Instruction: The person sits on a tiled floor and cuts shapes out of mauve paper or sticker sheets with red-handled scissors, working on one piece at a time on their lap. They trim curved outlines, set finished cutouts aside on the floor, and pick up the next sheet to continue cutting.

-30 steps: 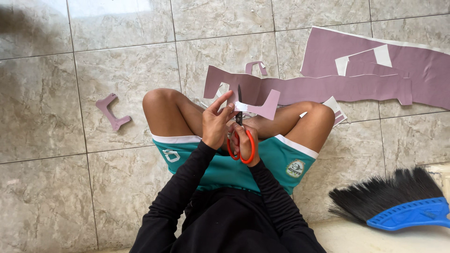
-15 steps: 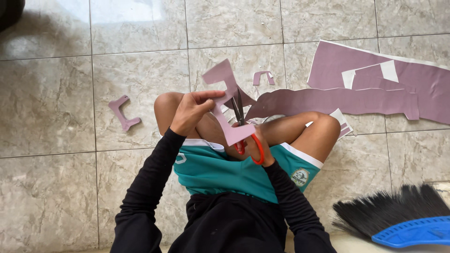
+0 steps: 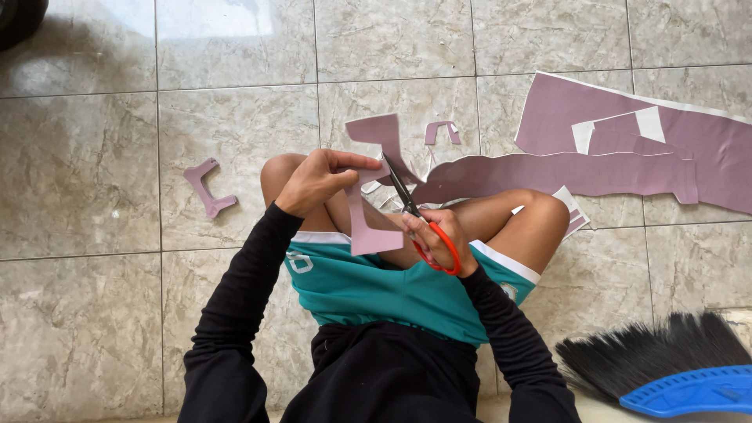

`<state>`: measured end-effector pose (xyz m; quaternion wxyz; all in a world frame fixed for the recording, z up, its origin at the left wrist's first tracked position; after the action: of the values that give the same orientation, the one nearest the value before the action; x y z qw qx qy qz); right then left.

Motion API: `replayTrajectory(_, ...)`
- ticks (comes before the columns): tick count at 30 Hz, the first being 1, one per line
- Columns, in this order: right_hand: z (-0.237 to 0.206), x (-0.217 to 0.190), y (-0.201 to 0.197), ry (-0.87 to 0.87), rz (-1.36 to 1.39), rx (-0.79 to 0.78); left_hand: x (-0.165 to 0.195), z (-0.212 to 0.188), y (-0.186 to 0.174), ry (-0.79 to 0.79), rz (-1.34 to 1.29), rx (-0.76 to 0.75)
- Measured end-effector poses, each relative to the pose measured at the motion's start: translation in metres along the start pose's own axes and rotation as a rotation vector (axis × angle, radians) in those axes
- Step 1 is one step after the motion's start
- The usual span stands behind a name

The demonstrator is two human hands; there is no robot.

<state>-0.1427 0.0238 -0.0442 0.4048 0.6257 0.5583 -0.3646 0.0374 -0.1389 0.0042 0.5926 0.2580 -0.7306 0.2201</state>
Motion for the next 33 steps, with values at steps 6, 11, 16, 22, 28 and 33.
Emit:
replayTrajectory(6, -0.007, -0.006, -0.008, -0.06, -0.113, 0.131, 0.005, 0.0, 0.008, 0.192, -0.014, 0.14)
replayTrajectory(11, -0.019, -0.02, -0.013, -0.172, -0.223, 0.101, 0.006, 0.008, 0.022, 0.085, 0.034, 0.254)
replayTrajectory(16, -0.025, -0.038, -0.016, -0.235, -0.389, 0.056, 0.019, 0.009, 0.038, 0.137, 0.125, 0.233)
replayTrajectory(22, -0.03, -0.047, -0.014, -0.208, -0.402, 0.064, 0.031, 0.01, 0.045, 0.18, 0.174, 0.218)
replayTrajectory(28, -0.03, -0.04, -0.018, -0.108, -0.279, 0.055, 0.023, 0.013, 0.043, 0.195, 0.141, 0.191)
replayTrajectory(33, -0.03, -0.018, -0.013, -0.056, 0.09, -0.035, -0.011, 0.017, 0.046, 0.161, -0.147, 0.141)
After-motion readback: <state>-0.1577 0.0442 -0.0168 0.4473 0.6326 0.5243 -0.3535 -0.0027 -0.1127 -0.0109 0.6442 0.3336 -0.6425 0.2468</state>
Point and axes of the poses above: each hand's wrist, its own z-axis towards the middle knuckle, its own y-axis out of the palm, x = y × z, the point moved 5 cm from there along z, towards the middle knuckle, and after that the axes turned 3 degrees about y, right-handed, at the moved point
